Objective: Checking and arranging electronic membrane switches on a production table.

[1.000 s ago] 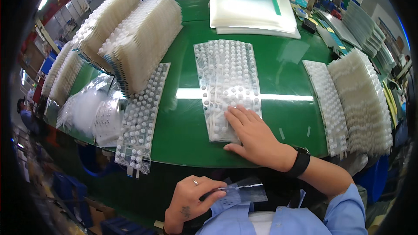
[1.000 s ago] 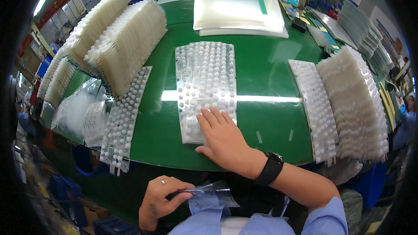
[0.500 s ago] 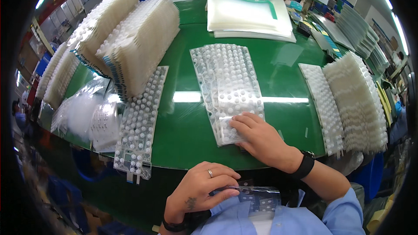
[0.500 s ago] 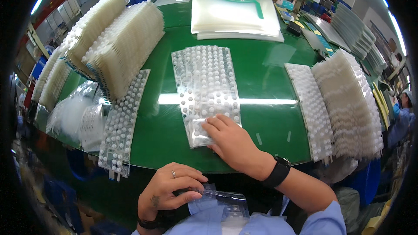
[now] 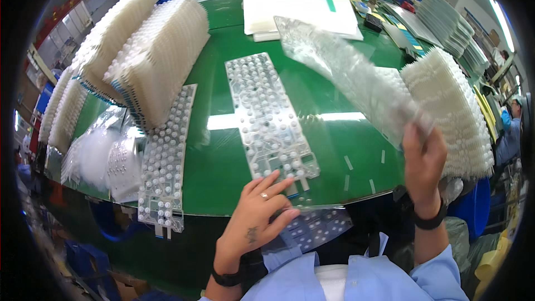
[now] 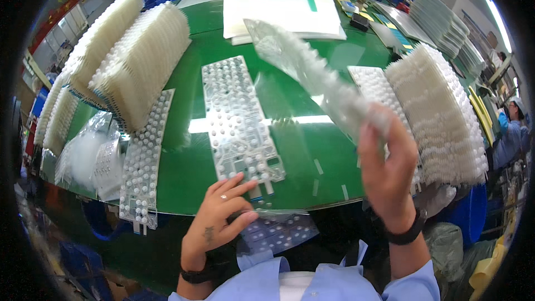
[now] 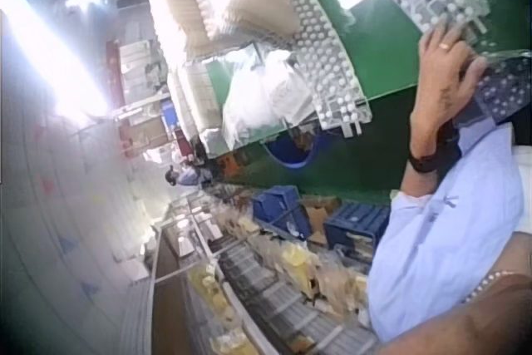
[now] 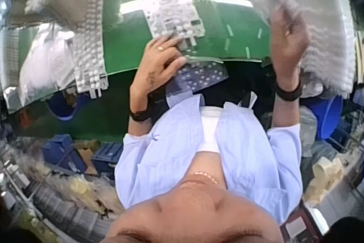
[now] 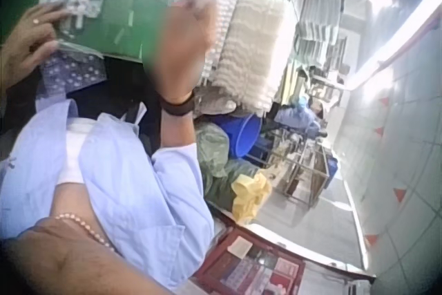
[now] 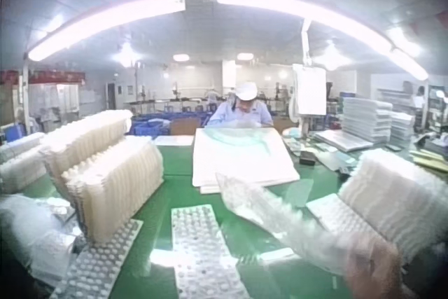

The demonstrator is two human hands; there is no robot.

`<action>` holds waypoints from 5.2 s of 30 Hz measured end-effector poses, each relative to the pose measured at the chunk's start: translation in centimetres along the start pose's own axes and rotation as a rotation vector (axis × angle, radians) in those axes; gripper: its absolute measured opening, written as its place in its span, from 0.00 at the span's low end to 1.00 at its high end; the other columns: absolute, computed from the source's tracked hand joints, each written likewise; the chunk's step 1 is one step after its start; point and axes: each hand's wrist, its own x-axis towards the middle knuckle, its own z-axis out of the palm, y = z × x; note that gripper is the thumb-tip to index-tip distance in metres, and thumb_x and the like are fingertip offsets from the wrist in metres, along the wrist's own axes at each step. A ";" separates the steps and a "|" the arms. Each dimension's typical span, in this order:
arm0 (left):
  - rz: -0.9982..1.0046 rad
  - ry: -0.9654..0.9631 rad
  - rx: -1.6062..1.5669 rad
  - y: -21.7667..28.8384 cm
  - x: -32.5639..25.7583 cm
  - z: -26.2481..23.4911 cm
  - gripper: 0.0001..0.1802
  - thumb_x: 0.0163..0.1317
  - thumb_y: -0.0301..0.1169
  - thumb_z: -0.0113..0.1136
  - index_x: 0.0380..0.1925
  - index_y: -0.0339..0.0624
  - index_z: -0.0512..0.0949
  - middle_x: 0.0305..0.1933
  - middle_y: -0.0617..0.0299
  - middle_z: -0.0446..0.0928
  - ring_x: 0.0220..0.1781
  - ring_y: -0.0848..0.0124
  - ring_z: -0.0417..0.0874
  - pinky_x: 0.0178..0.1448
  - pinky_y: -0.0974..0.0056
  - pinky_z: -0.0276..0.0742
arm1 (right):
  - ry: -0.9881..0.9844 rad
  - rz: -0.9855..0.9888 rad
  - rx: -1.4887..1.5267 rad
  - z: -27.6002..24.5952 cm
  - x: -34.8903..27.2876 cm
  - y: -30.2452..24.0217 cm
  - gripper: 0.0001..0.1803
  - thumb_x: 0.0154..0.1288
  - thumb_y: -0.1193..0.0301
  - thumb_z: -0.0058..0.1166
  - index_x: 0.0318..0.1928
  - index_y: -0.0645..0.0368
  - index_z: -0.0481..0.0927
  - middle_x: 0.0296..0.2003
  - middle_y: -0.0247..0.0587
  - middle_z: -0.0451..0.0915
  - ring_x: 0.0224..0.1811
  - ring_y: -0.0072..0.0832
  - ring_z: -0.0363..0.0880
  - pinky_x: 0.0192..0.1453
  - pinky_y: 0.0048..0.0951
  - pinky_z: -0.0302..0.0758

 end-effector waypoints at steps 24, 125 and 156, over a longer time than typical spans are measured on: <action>-0.093 -0.045 -0.161 2.9 0.1 -2.5 0.08 0.51 0.36 0.68 0.27 0.45 0.82 0.50 0.56 0.83 0.61 0.55 0.78 0.72 0.46 0.52 | -0.368 0.048 -0.140 -1.0 -7.6 4.0 0.24 0.57 0.83 0.50 0.55 0.56 0.80 0.54 0.45 0.79 0.62 0.48 0.72 0.66 0.44 0.67; 0.249 -0.296 0.132 5.8 8.1 11.2 0.13 0.51 0.42 0.68 0.21 0.47 0.79 0.53 0.60 0.82 0.60 0.60 0.78 0.57 0.59 0.68 | -0.263 0.920 0.295 -4.2 -9.5 7.3 0.03 0.60 0.81 0.59 0.35 0.65 0.83 0.30 0.30 0.78 0.24 0.08 0.67 0.25 0.12 0.59; 0.236 -0.312 0.181 6.3 8.2 11.3 0.13 0.48 0.42 0.68 0.21 0.47 0.78 0.58 0.60 0.79 0.61 0.58 0.75 0.55 0.58 0.66 | -0.145 0.749 0.033 -3.8 -9.9 6.5 0.26 0.55 0.84 0.59 0.56 0.61 0.75 0.36 0.32 0.66 0.26 0.12 0.63 0.28 0.15 0.61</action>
